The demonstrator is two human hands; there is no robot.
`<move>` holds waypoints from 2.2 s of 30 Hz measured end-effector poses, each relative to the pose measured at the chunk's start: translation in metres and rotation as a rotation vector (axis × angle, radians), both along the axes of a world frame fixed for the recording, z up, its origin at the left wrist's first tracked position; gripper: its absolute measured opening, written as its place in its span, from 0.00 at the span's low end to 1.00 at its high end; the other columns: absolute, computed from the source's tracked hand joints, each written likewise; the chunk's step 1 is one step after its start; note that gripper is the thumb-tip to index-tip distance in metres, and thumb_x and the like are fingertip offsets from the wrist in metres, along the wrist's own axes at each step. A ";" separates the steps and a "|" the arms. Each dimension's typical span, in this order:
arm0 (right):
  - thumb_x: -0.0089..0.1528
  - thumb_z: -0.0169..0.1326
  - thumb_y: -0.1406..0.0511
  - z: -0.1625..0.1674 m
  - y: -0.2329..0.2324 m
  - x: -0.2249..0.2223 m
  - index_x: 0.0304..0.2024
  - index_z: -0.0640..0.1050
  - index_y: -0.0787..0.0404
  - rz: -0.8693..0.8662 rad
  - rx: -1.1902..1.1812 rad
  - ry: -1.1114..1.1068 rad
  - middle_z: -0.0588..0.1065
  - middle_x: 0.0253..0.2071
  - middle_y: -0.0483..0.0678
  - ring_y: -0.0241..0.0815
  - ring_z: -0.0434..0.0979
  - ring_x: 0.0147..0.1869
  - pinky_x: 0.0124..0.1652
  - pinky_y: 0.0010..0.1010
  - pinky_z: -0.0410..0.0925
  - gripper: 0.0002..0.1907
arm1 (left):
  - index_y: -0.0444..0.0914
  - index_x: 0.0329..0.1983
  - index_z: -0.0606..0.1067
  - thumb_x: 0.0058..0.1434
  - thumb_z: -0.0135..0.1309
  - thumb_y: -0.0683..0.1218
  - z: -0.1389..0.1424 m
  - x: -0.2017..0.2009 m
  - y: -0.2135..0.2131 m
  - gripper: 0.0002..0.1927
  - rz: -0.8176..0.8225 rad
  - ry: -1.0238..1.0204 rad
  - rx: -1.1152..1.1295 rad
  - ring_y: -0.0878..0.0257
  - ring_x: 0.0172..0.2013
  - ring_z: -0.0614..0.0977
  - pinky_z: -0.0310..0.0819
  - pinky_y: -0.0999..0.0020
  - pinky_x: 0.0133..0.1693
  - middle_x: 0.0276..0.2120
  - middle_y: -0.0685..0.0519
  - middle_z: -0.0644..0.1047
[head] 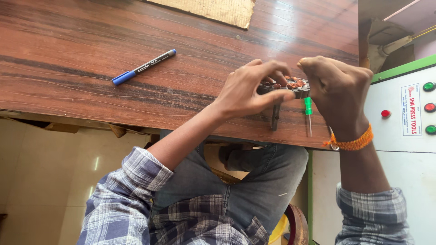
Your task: The person sits at a workbench reworking an electric motor stator with copper windings. They use scissors to cut wire and insulation, use a green-handled screwdriver to pry at the windings, and pull loose wire pieces from the stator slots by hand, working around the part section by section.
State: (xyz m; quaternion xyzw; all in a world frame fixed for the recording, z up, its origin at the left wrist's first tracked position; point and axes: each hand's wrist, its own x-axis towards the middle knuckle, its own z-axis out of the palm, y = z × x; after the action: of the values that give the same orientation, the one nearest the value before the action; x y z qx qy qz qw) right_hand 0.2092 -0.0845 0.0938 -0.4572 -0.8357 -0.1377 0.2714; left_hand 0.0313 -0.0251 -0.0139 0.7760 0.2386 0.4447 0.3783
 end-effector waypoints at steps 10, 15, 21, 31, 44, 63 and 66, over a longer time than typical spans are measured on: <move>0.71 0.66 0.71 -0.001 -0.005 -0.003 0.43 0.82 0.63 -0.141 -0.235 0.089 0.80 0.32 0.48 0.33 0.79 0.32 0.32 0.24 0.67 0.04 | 0.40 0.42 0.86 0.59 0.66 0.46 -0.003 0.014 0.052 0.09 -0.455 -0.168 -0.383 0.67 0.37 0.86 0.82 0.67 0.44 0.35 0.53 0.87; 0.67 0.67 0.70 -0.006 -0.039 -0.027 0.44 0.84 0.63 -0.277 -0.383 0.201 0.76 0.26 0.46 0.30 0.67 0.24 0.27 0.26 0.60 0.05 | 0.45 0.37 0.87 0.54 0.66 0.44 0.008 -0.007 0.059 0.07 -0.355 -0.010 -0.169 0.72 0.32 0.86 0.82 0.71 0.38 0.32 0.58 0.87; 0.67 0.66 0.72 -0.023 -0.047 -0.041 0.45 0.82 0.65 -0.205 -0.264 0.275 0.79 0.33 0.48 0.29 0.68 0.26 0.28 0.25 0.61 0.05 | 0.44 0.37 0.87 0.52 0.65 0.41 0.036 -0.019 0.062 0.09 -0.414 0.154 -0.077 0.70 0.28 0.83 0.77 0.69 0.34 0.29 0.57 0.86; 0.68 0.64 0.74 -0.044 -0.054 -0.042 0.44 0.81 0.66 -0.128 -0.213 0.243 0.80 0.37 0.50 0.34 0.78 0.31 0.33 0.26 0.69 0.04 | 0.43 0.38 0.86 0.55 0.65 0.41 0.034 -0.016 0.069 0.08 -0.473 0.143 0.039 0.68 0.30 0.84 0.78 0.67 0.36 0.31 0.56 0.86; 0.62 0.60 0.76 -0.098 -0.075 -0.008 0.40 0.82 0.66 -0.183 -0.214 0.335 0.81 0.36 0.53 0.40 0.83 0.37 0.39 0.31 0.73 0.05 | 0.47 0.50 0.80 0.52 0.70 0.52 0.012 -0.004 0.034 0.21 -0.209 0.023 0.339 0.61 0.46 0.82 0.80 0.65 0.46 0.43 0.58 0.81; 0.67 0.67 0.75 -0.034 -0.065 0.019 0.43 0.83 0.62 -0.093 -0.015 0.115 0.74 0.25 0.48 0.36 0.71 0.25 0.28 0.27 0.61 0.06 | 0.46 0.52 0.73 0.55 0.68 0.48 -0.006 0.004 -0.009 0.23 0.113 0.077 0.434 0.61 0.49 0.80 0.77 0.60 0.51 0.46 0.61 0.79; 0.68 0.68 0.76 -0.025 -0.051 0.014 0.44 0.83 0.63 -0.080 0.001 0.100 0.77 0.28 0.49 0.38 0.75 0.28 0.30 0.27 0.64 0.07 | 0.45 0.53 0.73 0.56 0.68 0.49 -0.006 0.005 -0.009 0.24 0.122 0.099 0.447 0.60 0.48 0.79 0.77 0.59 0.50 0.46 0.60 0.78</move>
State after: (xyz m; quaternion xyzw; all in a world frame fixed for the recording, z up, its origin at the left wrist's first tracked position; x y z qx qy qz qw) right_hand 0.2234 -0.1355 0.0688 -0.4964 -0.8021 -0.1262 0.3072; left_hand 0.0359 -0.0343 -0.0202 0.8453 0.1989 0.4702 0.1573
